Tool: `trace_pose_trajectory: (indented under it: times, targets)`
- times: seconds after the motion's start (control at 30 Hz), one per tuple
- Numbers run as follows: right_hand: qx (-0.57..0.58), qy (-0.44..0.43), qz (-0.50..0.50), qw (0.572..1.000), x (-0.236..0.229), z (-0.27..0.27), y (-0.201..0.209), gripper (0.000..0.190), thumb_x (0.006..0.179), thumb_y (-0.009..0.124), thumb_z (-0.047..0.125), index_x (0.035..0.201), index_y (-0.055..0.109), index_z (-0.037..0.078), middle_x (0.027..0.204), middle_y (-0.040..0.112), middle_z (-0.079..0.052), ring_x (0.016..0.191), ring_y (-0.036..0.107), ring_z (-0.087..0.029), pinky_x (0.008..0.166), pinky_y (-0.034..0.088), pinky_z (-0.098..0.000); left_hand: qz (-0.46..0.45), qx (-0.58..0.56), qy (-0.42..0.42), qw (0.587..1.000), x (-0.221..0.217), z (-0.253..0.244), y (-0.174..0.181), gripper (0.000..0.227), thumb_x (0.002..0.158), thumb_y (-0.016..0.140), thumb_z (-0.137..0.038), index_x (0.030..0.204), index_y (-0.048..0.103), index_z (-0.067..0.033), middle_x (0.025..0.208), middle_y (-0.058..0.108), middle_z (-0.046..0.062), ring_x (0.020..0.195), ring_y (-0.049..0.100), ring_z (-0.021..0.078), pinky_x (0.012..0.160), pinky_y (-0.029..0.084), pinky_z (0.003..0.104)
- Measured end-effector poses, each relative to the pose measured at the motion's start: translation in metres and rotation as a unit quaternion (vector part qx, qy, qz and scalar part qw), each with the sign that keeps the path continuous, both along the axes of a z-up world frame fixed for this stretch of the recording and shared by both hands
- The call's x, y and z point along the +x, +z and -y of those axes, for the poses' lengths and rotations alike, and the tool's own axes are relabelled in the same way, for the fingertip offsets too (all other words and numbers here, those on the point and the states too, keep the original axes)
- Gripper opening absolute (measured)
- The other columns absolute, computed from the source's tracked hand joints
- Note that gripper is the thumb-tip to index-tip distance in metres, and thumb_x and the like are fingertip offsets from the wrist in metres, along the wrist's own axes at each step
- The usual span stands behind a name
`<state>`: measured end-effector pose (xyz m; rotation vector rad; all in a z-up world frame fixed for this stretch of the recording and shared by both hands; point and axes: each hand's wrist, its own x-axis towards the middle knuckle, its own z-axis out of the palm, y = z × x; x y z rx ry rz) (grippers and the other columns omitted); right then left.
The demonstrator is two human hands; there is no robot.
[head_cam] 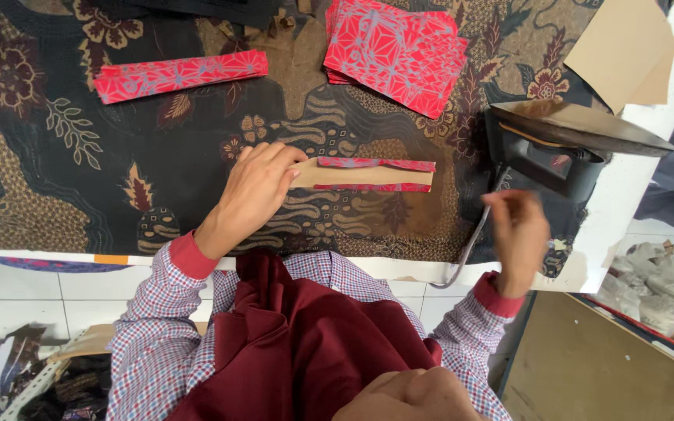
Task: The person irons narrow strips of red patterned fabric on a patterned tablecloth. They repeatedly fold the fabric over a brown paper template, press it with an iron, and stack the finished strips. The process is repeated for multiple fabric pieces throughout the clip.
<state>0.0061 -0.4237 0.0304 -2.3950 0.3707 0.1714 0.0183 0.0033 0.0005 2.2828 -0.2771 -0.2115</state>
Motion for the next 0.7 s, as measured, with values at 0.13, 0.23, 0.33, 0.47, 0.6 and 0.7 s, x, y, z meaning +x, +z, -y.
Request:
trace_pose_trajectory:
  times: [0.13, 0.23, 0.33, 0.47, 0.6, 0.7]
  targets:
    - [-0.036, 0.154, 0.016, 0.987, 0.005, -0.068, -0.002, 0.029, 0.089, 0.081, 0.019, 0.114, 0.071, 0.008, 0.090, 0.058, -0.008, 0.071, 0.061, -0.020, 0.061, 0.048, -0.0324, 0.004, -0.005, 0.004, 1.000, 0.001, 0.000, -0.002, 0.020, 0.094, 0.063, -0.007, 0.114, 0.069, -0.0084, 0.102, 0.068, 0.009, 0.098, 0.061, 0.0311, 0.087, 0.043, 0.044]
    - [-0.085, 0.186, 0.040, 0.978, 0.015, -0.094, -0.001, 0.010, 0.092, 0.079, 0.016, 0.099, 0.074, 0.011, 0.091, 0.060, -0.008, 0.076, 0.063, -0.023, 0.064, 0.048, -0.0349, -0.004, 0.008, 0.012, 1.000, -0.001, -0.010, -0.001, 0.019, 0.096, 0.063, -0.008, 0.113, 0.069, -0.0085, 0.102, 0.069, 0.009, 0.097, 0.062, 0.0319, 0.084, 0.043, 0.044]
    - [-0.074, 0.206, 0.039, 0.975, 0.019, -0.102, 0.005, 0.011, 0.092, 0.078, 0.017, 0.098, 0.073, 0.009, 0.091, 0.061, -0.007, 0.079, 0.064, -0.024, 0.068, 0.048, -0.0352, 0.025, 0.054, 0.038, 0.997, -0.007, -0.037, 0.006, 0.017, 0.096, 0.063, -0.007, 0.111, 0.071, -0.0091, 0.103, 0.069, 0.010, 0.101, 0.062, 0.0329, 0.085, 0.043, 0.045]
    - [-0.070, 0.216, 0.031, 0.973, 0.021, -0.103, 0.006, 0.010, 0.092, 0.078, 0.015, 0.097, 0.073, 0.009, 0.092, 0.063, -0.006, 0.081, 0.064, -0.023, 0.069, 0.049, -0.0351, 0.009, 0.193, 0.127, 0.973, -0.024, -0.093, 0.032, 0.016, 0.098, 0.067, -0.007, 0.112, 0.074, -0.0122, 0.106, 0.071, 0.011, 0.107, 0.061, 0.0326, 0.093, 0.042, 0.047]
    - [-0.061, 0.210, 0.082, 0.972, 0.016, -0.106, 0.006, 0.010, 0.094, 0.076, 0.010, 0.104, 0.073, 0.009, 0.096, 0.062, -0.007, 0.089, 0.061, -0.026, 0.078, 0.048, -0.0363, 0.108, 0.438, 0.190, 0.872, -0.037, -0.107, 0.051, 0.016, 0.093, 0.071, -0.011, 0.108, 0.073, -0.0111, 0.115, 0.069, 0.009, 0.115, 0.061, 0.0286, 0.105, 0.036, 0.041]
    - [-0.055, 0.267, 0.131, 0.953, 0.011, -0.108, 0.009, 0.015, 0.093, 0.073, 0.005, 0.107, 0.073, 0.010, 0.101, 0.064, -0.006, 0.096, 0.059, -0.027, 0.085, 0.046, -0.0382, 0.144, 0.328, 0.174, 0.917, -0.030, -0.088, 0.045, 0.019, 0.095, 0.066, -0.004, 0.114, 0.070, -0.0051, 0.121, 0.066, 0.013, 0.117, 0.059, 0.0322, 0.111, 0.035, 0.047]
